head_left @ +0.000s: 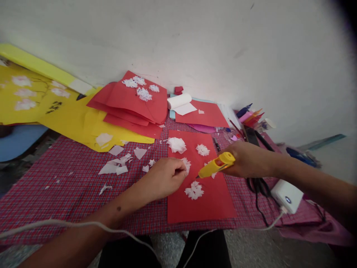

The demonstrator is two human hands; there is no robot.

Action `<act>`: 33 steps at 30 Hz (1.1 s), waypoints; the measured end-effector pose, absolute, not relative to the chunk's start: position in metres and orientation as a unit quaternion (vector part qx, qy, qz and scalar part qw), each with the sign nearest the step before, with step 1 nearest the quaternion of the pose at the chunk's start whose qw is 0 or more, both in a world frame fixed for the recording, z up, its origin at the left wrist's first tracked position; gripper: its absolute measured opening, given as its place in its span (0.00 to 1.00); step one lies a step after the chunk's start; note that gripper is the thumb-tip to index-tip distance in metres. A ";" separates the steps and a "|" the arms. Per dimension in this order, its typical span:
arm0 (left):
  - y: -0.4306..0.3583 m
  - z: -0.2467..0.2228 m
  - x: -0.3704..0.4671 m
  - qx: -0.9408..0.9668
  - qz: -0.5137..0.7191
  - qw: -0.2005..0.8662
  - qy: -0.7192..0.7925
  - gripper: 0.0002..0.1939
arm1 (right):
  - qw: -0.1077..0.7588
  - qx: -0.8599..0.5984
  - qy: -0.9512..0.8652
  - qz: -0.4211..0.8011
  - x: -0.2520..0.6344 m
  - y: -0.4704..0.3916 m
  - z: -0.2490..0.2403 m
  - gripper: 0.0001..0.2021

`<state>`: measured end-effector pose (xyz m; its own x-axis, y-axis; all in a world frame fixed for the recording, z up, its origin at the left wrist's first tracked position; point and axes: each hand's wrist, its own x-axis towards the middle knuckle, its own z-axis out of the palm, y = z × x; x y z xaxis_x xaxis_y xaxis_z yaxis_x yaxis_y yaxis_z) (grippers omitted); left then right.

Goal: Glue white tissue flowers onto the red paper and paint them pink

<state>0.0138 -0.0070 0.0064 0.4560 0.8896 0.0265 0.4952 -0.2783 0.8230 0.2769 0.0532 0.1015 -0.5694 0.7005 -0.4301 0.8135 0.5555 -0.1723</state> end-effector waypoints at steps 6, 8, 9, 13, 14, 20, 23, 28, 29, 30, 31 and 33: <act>-0.006 0.004 0.013 0.764 0.238 0.400 0.446 0.15 | -0.069 0.581 0.704 -0.403 0.327 -0.007 0.079 0.10; -0.005 0.003 0.014 0.758 0.232 0.407 0.453 0.13 | -0.152 0.615 0.629 -0.452 0.341 -0.036 0.057 0.13; -0.005 0.003 0.014 0.753 0.229 0.413 0.458 0.12 | -0.192 0.625 0.590 -0.474 0.346 -0.049 0.045 0.16; -0.006 0.005 0.015 0.737 0.225 0.431 0.470 0.10 | -0.309 0.615 0.471 -0.552 0.359 -0.085 0.003 0.19; -0.006 0.006 0.016 0.735 0.224 0.432 0.472 0.10 | -0.339 0.604 0.454 -0.560 0.360 -0.088 -0.004 0.18; -0.006 -0.001 0.018 0.728 0.222 0.437 0.480 0.09 | -0.430 0.559 0.403 -0.583 0.359 -0.086 -0.014 0.16; -0.006 -0.007 0.019 0.726 0.227 0.444 0.474 0.07 | -0.429 0.570 0.430 -0.553 0.357 -0.087 -0.015 0.18; -0.009 -0.005 0.021 0.726 0.211 0.450 0.475 0.06 | -0.427 0.577 0.460 -0.523 0.356 -0.093 -0.021 0.19; -0.010 -0.003 0.021 0.734 0.204 0.443 0.473 0.06 | -0.428 0.576 0.461 -0.522 0.357 -0.093 -0.023 0.19; -0.011 0.000 0.021 0.743 0.197 0.434 0.470 0.06 | -0.430 0.577 0.461 -0.520 0.358 -0.094 -0.024 0.18; -0.011 0.002 0.021 0.754 0.191 0.423 0.465 0.06 | -0.431 0.577 0.461 -0.519 0.358 -0.094 -0.026 0.18; -0.011 0.006 0.021 0.778 0.186 0.401 0.445 0.07 | -0.434 0.577 0.459 -0.518 0.358 -0.095 -0.028 0.17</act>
